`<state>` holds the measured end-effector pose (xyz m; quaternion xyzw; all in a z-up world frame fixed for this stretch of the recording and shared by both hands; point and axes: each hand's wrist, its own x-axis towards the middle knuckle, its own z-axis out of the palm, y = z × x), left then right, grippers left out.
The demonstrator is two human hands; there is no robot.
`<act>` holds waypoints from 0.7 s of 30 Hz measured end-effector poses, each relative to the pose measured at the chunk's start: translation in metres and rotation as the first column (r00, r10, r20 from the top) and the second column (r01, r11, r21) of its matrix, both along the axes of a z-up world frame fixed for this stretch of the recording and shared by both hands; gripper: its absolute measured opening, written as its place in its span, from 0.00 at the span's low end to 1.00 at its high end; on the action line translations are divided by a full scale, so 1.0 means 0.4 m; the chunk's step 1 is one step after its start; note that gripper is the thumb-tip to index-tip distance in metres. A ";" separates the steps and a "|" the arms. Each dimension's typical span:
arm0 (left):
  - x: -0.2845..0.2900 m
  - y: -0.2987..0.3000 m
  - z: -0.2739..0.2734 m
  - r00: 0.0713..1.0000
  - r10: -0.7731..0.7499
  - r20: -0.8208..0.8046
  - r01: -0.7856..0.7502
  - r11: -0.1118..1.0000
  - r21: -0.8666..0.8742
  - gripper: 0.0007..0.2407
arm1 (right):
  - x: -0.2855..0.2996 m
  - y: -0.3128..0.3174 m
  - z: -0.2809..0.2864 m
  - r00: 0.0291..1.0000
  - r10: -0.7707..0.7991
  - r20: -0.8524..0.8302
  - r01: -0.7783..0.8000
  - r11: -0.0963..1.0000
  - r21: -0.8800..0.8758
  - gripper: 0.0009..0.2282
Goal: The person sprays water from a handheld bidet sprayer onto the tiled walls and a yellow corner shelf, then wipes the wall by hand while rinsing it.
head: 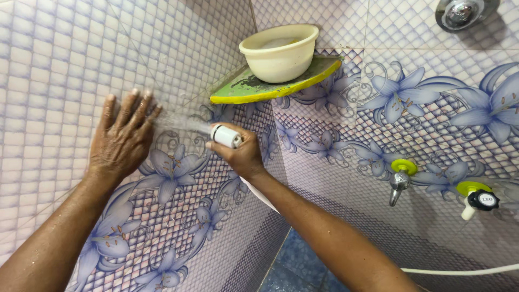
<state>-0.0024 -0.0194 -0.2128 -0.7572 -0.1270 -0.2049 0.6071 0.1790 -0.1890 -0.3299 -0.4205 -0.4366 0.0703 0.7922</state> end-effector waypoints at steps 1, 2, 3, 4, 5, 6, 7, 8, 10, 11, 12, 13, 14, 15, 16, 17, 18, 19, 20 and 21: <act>-0.006 0.003 -0.006 0.998 -0.003 -0.058 0.003 1.000 -0.005 0.23 | -0.003 0.001 0.002 1.000 -0.009 -0.027 0.010 0.999 0.037 0.16; -0.018 0.002 -0.018 0.998 0.004 -0.070 -0.004 1.000 -0.005 0.23 | -0.006 -0.001 0.005 0.998 -0.016 -0.053 0.020 0.997 0.073 0.16; -0.024 -0.002 -0.030 0.997 0.004 -0.081 -0.004 1.000 -0.002 0.23 | -0.003 -0.005 0.011 0.996 -0.029 -0.079 0.038 0.993 0.112 0.16; -0.027 -0.004 -0.035 0.996 0.005 -0.091 -0.005 1.000 0.001 0.23 | -0.001 -0.013 0.017 0.999 0.019 -0.031 -0.016 0.994 0.110 0.16; -0.029 -0.004 -0.033 0.999 0.001 -0.051 -0.004 0.998 -0.063 0.22 | 0.002 -0.025 0.019 0.998 0.067 0.017 -0.068 0.992 0.103 0.16; -0.034 -0.004 -0.025 1.000 -0.002 -0.011 0.000 0.992 -0.127 0.21 | 0.004 -0.036 0.023 0.991 0.115 0.064 -0.120 0.988 0.094 0.16; -0.044 -0.006 -0.015 1.000 0.002 0.028 0.003 0.981 -0.192 0.20 | 0.005 -0.042 0.027 0.995 0.093 0.039 -0.096 0.993 0.070 0.16; -0.055 -0.004 0.008 0.983 -0.128 0.132 0.164 0.932 -0.322 0.20 | 0.008 -0.044 0.033 0.997 0.071 0.015 -0.072 0.996 0.045 0.16; -0.088 -0.006 0.064 0.874 -0.311 0.374 0.474 0.717 -0.511 0.20 | 0.008 -0.038 0.038 0.996 0.082 -0.045 -0.080 0.996 0.050 0.16; -0.101 -0.019 0.074 0.856 -0.322 0.406 0.510 0.662 -0.549 0.20 | 0.011 -0.031 0.041 0.991 0.114 -0.073 -0.108 0.991 0.084 0.16; -0.111 -0.034 0.078 0.836 -0.330 0.438 0.544 0.604 -0.583 0.19 | 0.010 -0.027 0.037 0.984 0.146 -0.101 -0.134 0.984 0.118 0.16; -0.114 -0.047 0.085 0.814 -0.339 0.472 0.579 0.544 -0.607 0.19 | 0.005 -0.023 0.034 0.982 0.190 -0.003 -0.190 0.981 0.048 0.16; -0.114 -0.057 0.088 0.813 -0.346 0.468 0.580 0.552 -0.599 0.20 | -0.002 -0.020 0.030 0.967 0.239 0.092 -0.237 0.971 -0.028 0.17; -0.111 -0.065 0.083 0.813 -0.354 0.462 0.580 0.557 -0.595 0.22 | -0.010 -0.018 0.022 0.941 0.289 0.178 -0.273 0.956 -0.110 0.17; -0.110 -0.069 0.075 0.813 -0.362 0.456 0.581 0.561 -0.590 0.23 | -0.021 -0.009 0.018 0.939 0.290 0.187 -0.282 0.957 -0.069 0.17; -0.113 -0.070 0.064 0.815 -0.374 0.442 0.579 0.558 -0.594 0.23 | -0.036 0.006 0.013 0.937 0.290 0.194 -0.290 0.956 -0.029 0.18; -0.119 -0.069 0.051 0.817 -0.386 0.429 0.577 0.556 -0.599 0.22 | -0.047 0.014 0.008 0.935 0.290 0.202 -0.299 0.954 0.011 0.18; -0.121 -0.064 0.041 0.816 -0.402 0.415 0.578 0.554 -0.599 0.22 | -0.047 0.018 0.005 0.962 0.233 0.143 -0.236 0.972 0.011 0.18; -0.125 -0.059 0.030 0.907 -0.309 0.286 0.413 0.785 -0.461 0.22 | -0.046 0.020 0.004 0.982 0.173 0.082 -0.174 0.985 0.006 0.18; -0.132 -0.054 0.019 0.968 -0.174 0.181 0.218 0.939 -0.267 0.23 | -0.046 0.022 0.003 0.994 0.112 0.022 -0.112 0.994 -0.002 0.18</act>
